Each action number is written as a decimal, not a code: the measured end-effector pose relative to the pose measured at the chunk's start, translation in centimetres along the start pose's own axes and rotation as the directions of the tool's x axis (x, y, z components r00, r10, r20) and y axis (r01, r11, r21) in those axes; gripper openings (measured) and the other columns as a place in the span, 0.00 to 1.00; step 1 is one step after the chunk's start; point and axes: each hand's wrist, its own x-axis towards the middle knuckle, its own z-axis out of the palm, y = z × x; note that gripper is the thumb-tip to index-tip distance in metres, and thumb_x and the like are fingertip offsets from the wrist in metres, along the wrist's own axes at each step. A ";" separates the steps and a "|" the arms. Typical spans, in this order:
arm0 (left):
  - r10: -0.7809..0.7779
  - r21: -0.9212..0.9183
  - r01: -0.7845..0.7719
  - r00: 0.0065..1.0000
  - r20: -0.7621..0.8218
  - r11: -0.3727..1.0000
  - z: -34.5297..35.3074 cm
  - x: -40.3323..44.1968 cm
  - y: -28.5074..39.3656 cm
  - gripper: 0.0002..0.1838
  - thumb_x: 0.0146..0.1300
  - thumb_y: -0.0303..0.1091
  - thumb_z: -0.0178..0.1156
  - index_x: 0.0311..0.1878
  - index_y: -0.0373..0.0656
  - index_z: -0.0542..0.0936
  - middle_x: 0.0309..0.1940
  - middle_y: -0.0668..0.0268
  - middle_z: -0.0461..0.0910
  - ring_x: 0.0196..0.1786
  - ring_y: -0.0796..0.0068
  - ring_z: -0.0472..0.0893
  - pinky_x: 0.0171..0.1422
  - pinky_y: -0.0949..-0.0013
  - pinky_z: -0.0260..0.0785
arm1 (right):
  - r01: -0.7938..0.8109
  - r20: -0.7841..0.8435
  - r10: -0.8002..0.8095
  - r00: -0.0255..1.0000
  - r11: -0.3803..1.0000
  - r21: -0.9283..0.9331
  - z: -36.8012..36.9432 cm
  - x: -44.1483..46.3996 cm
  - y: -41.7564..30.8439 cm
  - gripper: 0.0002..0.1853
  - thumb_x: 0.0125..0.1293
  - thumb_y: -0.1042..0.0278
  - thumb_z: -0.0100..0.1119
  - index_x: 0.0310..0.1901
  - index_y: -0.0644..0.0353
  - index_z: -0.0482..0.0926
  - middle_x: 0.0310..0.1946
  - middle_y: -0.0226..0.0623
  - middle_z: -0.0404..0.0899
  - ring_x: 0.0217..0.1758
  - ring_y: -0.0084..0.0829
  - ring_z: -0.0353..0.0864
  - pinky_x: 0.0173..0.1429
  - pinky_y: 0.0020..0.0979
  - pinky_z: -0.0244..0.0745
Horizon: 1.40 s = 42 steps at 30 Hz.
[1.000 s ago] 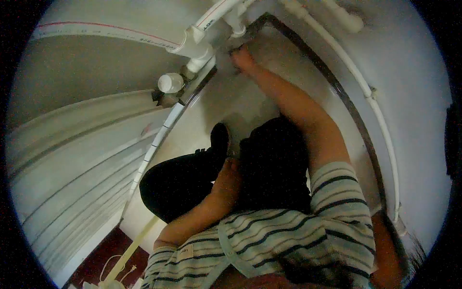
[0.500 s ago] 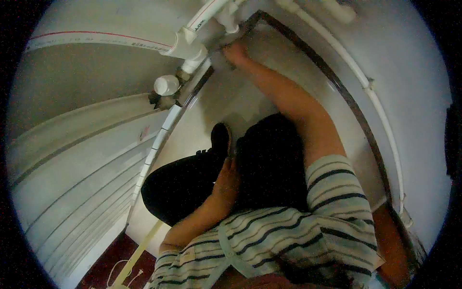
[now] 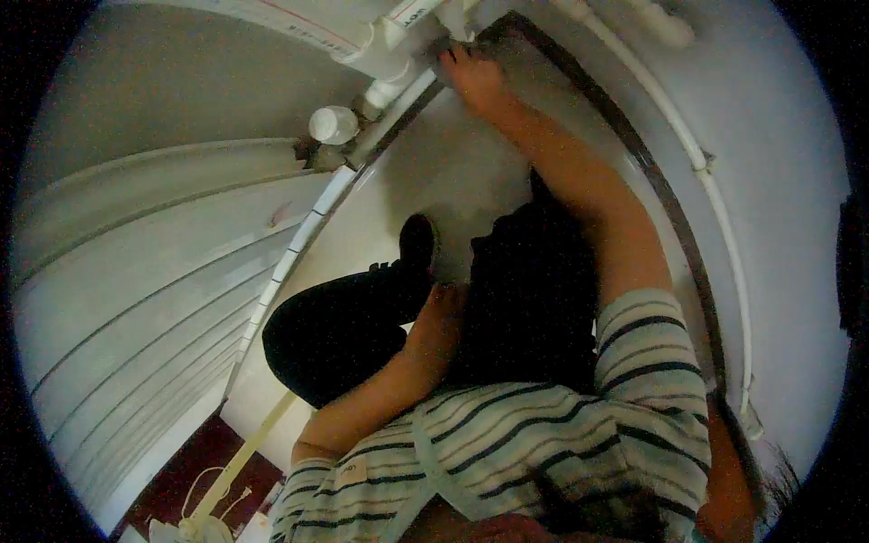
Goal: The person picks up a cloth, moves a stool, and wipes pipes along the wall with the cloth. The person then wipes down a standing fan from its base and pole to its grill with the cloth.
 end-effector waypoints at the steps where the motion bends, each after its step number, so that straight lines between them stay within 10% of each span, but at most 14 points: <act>1: 0.035 -0.028 -0.034 0.999 0.039 0.999 -0.2 0.0 -0.2 0.23 0.58 0.35 0.48 0.56 0.35 0.70 0.57 0.51 0.67 0.60 0.55 0.65 0.67 0.56 0.52 | 0.110 0.004 -0.110 0.994 0.988 -0.105 0.5 0.2 -0.1 0.23 0.52 0.67 0.57 0.51 0.60 0.68 0.43 0.42 0.72 0.39 0.41 0.79 0.30 0.40 0.78; 5: 0.032 -0.067 -0.029 0.999 0.041 0.997 0.3 0.0 -0.1 0.23 0.58 0.37 0.48 0.54 0.34 0.72 0.55 0.50 0.68 0.59 0.55 0.66 0.67 0.55 0.52 | 0.077 0.115 -0.066 0.991 0.992 -0.099 3.2 0.5 -2.4 0.21 0.52 0.68 0.55 0.50 0.61 0.68 0.35 0.43 0.74 0.31 0.40 0.80 0.28 0.38 0.78; 11: -0.009 0.027 0.015 0.977 -0.212 1.000 4.8 1.4 0.8 0.23 0.60 0.39 0.45 0.55 0.35 0.72 0.56 0.50 0.68 0.61 0.55 0.64 0.67 0.55 0.50 | 0.407 -0.009 -0.407 0.913 0.913 0.019 5.7 -1.1 -6.6 0.16 0.56 0.66 0.50 0.47 0.56 0.73 0.33 0.43 0.77 0.34 0.40 0.80 0.33 0.42 0.76; 14: 0.081 0.019 -0.085 0.985 0.154 0.996 -0.8 -0.5 0.4 0.24 0.61 0.38 0.45 0.58 0.36 0.70 0.58 0.51 0.67 0.62 0.55 0.64 0.68 0.55 0.49 | 0.328 0.089 -0.338 0.937 0.939 0.107 6.4 -2.0 -5.6 0.15 0.59 0.65 0.47 0.48 0.51 0.73 0.33 0.44 0.78 0.36 0.44 0.80 0.36 0.48 0.75; 21: -0.029 0.278 0.035 0.999 -0.025 0.960 0.0 -1.5 2.3 0.25 0.61 0.37 0.45 0.61 0.37 0.65 0.60 0.51 0.63 0.62 0.55 0.63 0.68 0.54 0.48 | 0.130 0.093 -0.143 0.985 0.983 0.129 1.4 -1.2 -1.7 0.16 0.61 0.69 0.45 0.50 0.50 0.72 0.37 0.44 0.78 0.38 0.44 0.80 0.41 0.46 0.76; 26: 0.124 0.034 -0.122 0.989 -0.078 0.992 1.1 -1.5 3.5 0.25 0.60 0.36 0.47 0.59 0.34 0.67 0.56 0.50 0.67 0.58 0.55 0.68 0.64 0.55 0.54 | 0.016 0.197 -0.056 0.979 0.980 0.197 1.5 -2.9 -1.4 0.19 0.60 0.69 0.47 0.53 0.45 0.73 0.40 0.44 0.78 0.40 0.44 0.80 0.43 0.46 0.76; 29: 0.116 -0.082 -0.113 0.992 0.039 0.990 1.7 -1.2 4.7 0.23 0.60 0.35 0.47 0.57 0.34 0.68 0.55 0.50 0.68 0.57 0.55 0.69 0.64 0.55 0.56 | 0.234 0.113 -0.279 0.954 0.924 0.303 1.7 -5.7 0.2 0.23 0.55 0.68 0.54 0.55 0.44 0.70 0.41 0.44 0.78 0.41 0.45 0.79 0.42 0.43 0.75; 35: 0.076 -0.142 -0.123 0.952 -0.297 0.982 5.5 -2.9 7.9 0.21 0.58 0.35 0.48 0.53 0.37 0.71 0.51 0.50 0.72 0.54 0.57 0.71 0.64 0.57 0.57 | -0.211 0.274 0.062 0.960 0.805 0.555 1.9 -9.7 -1.9 0.25 0.57 0.49 0.55 0.54 0.51 0.71 0.48 0.46 0.73 0.50 0.46 0.73 0.53 0.40 0.69; 42: -0.159 -0.466 0.088 0.980 -0.116 0.880 0.8 -5.0 6.8 0.21 0.55 0.31 0.55 0.54 0.40 0.70 0.52 0.52 0.72 0.52 0.53 0.73 0.58 0.56 0.65 | -0.193 0.099 0.181 0.978 0.631 0.752 -4.8 -10.6 -2.1 0.28 0.53 0.42 0.58 0.49 0.54 0.75 0.45 0.47 0.74 0.49 0.45 0.74 0.52 0.38 0.69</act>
